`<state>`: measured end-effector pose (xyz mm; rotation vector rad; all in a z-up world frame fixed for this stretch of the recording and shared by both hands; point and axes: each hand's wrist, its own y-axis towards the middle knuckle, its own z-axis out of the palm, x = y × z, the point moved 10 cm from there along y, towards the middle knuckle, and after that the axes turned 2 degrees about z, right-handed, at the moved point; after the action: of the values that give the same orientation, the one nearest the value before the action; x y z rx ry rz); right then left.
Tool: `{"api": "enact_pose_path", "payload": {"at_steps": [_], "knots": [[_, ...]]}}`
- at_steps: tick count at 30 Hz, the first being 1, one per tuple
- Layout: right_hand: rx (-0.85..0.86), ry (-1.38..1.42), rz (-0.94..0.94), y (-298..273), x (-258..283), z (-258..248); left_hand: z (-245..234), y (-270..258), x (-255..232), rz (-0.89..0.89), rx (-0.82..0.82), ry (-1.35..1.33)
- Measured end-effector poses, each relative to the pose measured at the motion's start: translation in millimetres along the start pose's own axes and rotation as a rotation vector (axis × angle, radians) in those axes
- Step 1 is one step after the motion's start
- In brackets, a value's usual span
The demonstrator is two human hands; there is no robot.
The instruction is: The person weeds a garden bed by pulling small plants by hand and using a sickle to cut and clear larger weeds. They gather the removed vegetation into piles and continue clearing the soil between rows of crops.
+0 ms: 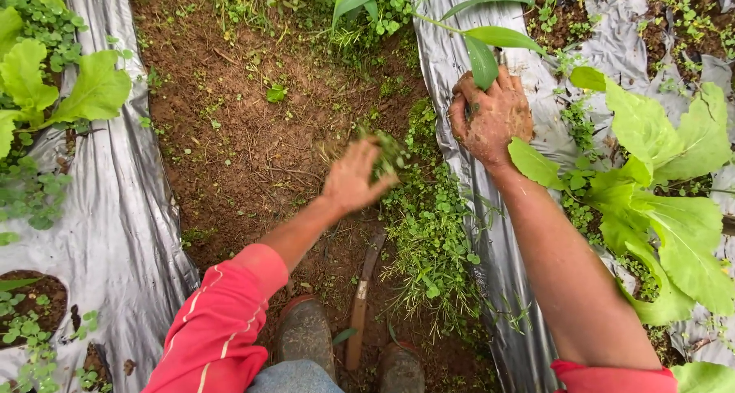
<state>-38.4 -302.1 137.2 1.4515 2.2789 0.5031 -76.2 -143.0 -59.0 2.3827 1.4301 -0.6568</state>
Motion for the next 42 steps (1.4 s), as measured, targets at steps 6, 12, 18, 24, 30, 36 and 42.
{"api": "enact_pose_path", "payload": {"at_steps": [6,12,18,24,30,36,42], "knots": [[0.002,0.029,-0.001,-1,1,-5,80,-22,-31,0.24,0.246,0.202],[0.01,0.02,-0.021,-1,5,-6,59,-20,-15,0.117,0.408,-0.086],[-0.022,0.045,-0.008,0,2,-2,27,-12,76,-0.559,-0.225,-0.517],[0.009,0.029,0.002,-2,3,-4,22,-18,-87,0.083,0.195,-0.545],[-0.004,0.003,0.022,-8,-1,7,68,-10,-96,0.124,-0.067,-0.498],[0.007,0.021,0.012,-4,2,0,58,6,-23,-0.419,-0.24,-0.925],[-0.052,0.048,-0.004,-1,4,-3,-15,7,4,-0.544,-0.282,-0.54]]}}
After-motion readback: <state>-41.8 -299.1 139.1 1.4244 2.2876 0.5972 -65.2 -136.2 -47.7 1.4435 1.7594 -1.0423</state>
